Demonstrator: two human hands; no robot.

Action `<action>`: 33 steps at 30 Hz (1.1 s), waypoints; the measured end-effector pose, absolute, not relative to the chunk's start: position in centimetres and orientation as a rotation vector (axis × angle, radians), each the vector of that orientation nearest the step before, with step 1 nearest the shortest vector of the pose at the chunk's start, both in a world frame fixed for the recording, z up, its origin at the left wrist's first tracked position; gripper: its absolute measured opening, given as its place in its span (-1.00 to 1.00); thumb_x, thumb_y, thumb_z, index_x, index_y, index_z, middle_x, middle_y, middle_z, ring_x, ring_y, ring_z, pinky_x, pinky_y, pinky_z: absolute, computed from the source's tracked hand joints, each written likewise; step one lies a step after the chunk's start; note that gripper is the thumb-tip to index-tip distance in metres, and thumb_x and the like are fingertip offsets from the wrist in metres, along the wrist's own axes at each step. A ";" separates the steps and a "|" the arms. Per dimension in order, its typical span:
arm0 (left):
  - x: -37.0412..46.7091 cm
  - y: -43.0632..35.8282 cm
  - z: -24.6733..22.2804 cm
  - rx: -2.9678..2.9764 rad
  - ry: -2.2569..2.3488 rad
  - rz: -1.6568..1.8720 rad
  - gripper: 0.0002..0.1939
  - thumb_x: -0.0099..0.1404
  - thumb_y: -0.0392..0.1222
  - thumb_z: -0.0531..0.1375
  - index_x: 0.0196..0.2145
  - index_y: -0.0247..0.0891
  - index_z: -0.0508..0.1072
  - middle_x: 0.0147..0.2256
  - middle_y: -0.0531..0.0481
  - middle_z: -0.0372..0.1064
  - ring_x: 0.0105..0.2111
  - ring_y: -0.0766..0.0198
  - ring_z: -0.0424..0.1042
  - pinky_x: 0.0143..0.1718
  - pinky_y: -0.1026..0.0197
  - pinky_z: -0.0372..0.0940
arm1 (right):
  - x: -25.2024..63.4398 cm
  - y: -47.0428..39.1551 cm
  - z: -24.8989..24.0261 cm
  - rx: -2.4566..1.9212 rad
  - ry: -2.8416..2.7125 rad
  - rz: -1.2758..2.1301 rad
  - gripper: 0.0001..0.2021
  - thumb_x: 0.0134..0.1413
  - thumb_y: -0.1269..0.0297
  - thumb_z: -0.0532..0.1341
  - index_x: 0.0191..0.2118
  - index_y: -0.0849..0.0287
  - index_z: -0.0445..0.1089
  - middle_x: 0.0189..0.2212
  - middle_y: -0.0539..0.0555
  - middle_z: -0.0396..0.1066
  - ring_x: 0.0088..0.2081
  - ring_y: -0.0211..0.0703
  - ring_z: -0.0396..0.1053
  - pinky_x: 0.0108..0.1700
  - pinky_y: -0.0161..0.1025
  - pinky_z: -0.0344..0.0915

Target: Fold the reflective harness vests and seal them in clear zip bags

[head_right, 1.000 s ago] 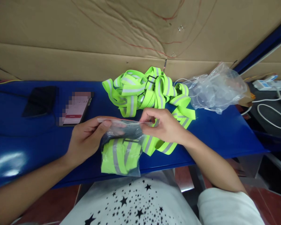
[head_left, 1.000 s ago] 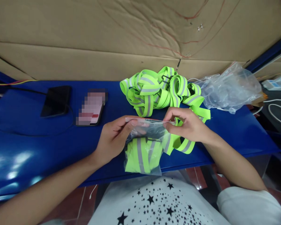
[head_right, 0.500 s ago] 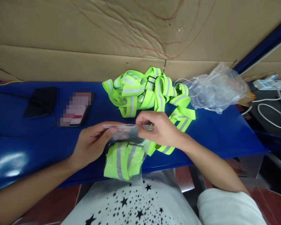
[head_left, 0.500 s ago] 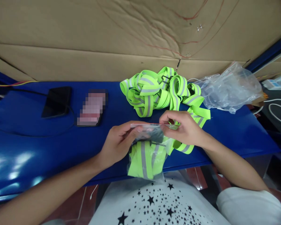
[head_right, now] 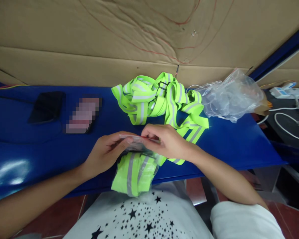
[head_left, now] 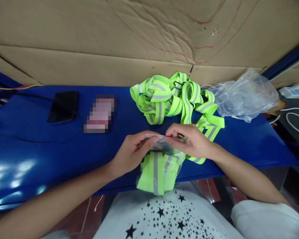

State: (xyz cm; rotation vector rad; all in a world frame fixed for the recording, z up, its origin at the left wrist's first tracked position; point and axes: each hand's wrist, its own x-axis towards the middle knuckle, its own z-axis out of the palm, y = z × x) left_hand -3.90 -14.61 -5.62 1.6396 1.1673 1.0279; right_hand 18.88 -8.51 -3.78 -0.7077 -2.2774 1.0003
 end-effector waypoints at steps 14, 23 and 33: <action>-4.0 -14.6 -6.0 1.645 1.128 1.070 -0.85 0.42 -0.12 0.29 -0.25 -0.24 0.57 -0.37 0.03 0.59 -0.39 0.37 0.58 -0.36 0.44 0.42 | 18.3 -9.2 -4.7 -0.678 -2.338 0.839 -0.81 0.40 0.15 0.21 -0.19 0.15 0.45 -0.64 -0.18 0.10 -0.61 -0.41 0.00 -0.49 -0.33 -0.01; -4.2 -14.4 -5.6 1.665 1.171 1.023 -0.80 0.45 -0.08 0.24 -0.18 -0.25 0.59 -0.33 0.00 0.61 -0.40 0.34 0.54 -0.39 0.40 0.39 | 18.2 -9.1 -5.2 -0.704 -2.290 0.769 -0.81 0.37 0.15 0.23 -0.20 0.17 0.46 -0.66 -0.20 0.10 -0.63 -0.43 0.00 -0.53 -0.35 -0.03; -5.1 -13.1 -6.1 1.776 1.210 0.956 -0.67 0.51 -0.02 0.12 -0.07 -0.25 0.61 -0.23 -0.04 0.64 -0.30 0.27 0.56 -0.27 0.33 0.41 | 18.4 -8.7 -5.7 -0.873 -2.230 0.736 -0.75 0.34 0.08 0.27 -0.21 0.16 0.55 -0.68 -0.18 0.07 -0.62 -0.41 0.02 -0.51 -0.32 0.01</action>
